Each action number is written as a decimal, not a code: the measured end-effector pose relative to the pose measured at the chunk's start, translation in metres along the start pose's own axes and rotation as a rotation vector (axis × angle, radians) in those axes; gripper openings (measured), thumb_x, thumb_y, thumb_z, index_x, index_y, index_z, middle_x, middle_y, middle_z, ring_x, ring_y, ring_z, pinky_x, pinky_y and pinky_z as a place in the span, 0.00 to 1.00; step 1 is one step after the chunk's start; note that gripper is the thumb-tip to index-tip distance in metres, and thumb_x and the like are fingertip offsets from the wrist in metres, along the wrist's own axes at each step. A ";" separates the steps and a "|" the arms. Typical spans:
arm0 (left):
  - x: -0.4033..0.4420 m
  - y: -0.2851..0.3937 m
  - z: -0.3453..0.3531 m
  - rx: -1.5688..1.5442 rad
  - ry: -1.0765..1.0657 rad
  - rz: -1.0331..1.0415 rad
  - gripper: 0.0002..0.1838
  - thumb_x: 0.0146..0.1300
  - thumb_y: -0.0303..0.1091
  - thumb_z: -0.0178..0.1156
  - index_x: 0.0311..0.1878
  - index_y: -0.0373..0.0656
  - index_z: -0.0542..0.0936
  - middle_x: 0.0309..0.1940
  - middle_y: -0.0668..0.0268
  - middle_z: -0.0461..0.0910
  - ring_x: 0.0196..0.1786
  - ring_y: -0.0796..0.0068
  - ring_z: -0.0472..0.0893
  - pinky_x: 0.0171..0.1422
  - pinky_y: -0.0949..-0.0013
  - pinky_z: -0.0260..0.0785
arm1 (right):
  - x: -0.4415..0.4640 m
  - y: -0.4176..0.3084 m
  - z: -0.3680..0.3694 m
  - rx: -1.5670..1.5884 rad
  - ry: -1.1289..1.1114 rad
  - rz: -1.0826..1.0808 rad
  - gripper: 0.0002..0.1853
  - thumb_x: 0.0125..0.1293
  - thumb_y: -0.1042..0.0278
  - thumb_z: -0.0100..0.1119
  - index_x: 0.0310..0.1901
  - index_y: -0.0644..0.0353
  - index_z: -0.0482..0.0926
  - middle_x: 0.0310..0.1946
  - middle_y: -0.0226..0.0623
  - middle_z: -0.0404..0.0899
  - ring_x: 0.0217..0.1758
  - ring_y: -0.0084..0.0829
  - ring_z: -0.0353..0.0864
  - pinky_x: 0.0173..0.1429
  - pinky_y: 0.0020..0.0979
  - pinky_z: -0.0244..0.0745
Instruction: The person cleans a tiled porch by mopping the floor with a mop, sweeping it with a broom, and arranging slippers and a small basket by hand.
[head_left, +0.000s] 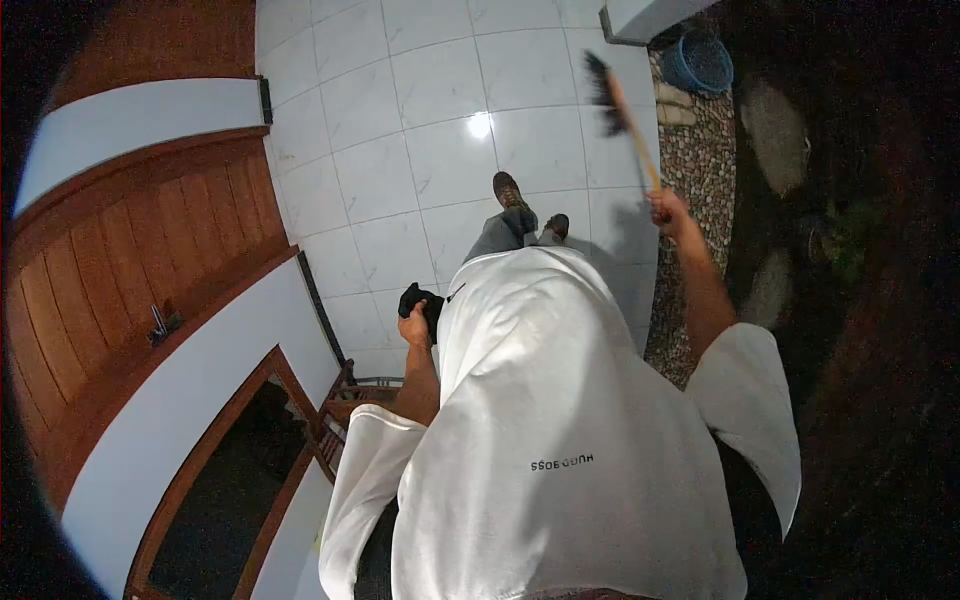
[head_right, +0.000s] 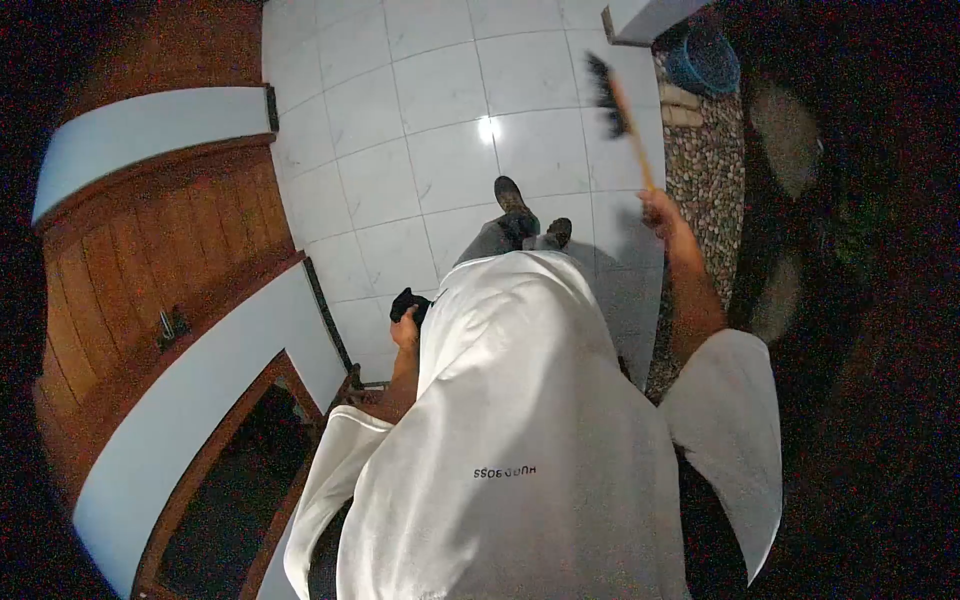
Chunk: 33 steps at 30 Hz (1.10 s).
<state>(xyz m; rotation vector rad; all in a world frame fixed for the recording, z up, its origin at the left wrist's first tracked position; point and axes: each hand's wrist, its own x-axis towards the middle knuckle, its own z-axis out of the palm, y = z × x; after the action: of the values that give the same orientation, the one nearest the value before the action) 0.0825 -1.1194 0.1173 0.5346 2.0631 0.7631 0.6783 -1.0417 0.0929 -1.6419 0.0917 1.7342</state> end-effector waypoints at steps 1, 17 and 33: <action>0.007 0.000 0.000 0.140 0.054 -0.067 0.20 0.39 0.33 0.64 0.39 0.38 0.78 0.35 0.61 0.79 0.35 0.67 0.77 0.44 0.70 0.69 | 0.000 -0.008 0.005 -0.009 -0.006 -0.004 0.08 0.57 0.67 0.48 0.22 0.56 0.68 0.13 0.23 0.61 0.10 0.19 0.54 0.14 0.22 0.51; 0.089 0.004 0.024 0.009 0.114 -0.139 0.18 0.39 0.31 0.65 0.38 0.39 0.78 0.34 0.63 0.79 0.36 0.71 0.77 0.44 0.71 0.69 | -0.136 -0.021 0.227 -0.096 -0.161 0.471 0.06 0.61 0.68 0.49 0.28 0.58 0.70 0.12 0.19 0.60 0.09 0.14 0.53 0.12 0.18 0.50; 0.035 0.078 0.024 -0.075 0.356 -0.250 0.17 0.38 0.27 0.65 0.36 0.36 0.78 0.32 0.59 0.79 0.34 0.66 0.77 0.44 0.69 0.70 | 0.138 -0.079 0.317 0.189 -0.663 0.476 0.08 0.57 0.71 0.52 0.24 0.56 0.66 0.11 0.19 0.57 0.10 0.14 0.54 0.14 0.16 0.55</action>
<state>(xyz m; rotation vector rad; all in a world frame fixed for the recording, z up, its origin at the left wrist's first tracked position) 0.0900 -1.0336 0.1401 0.0962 2.3588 0.8264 0.4676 -0.7583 0.0612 -0.8837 0.3380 2.4614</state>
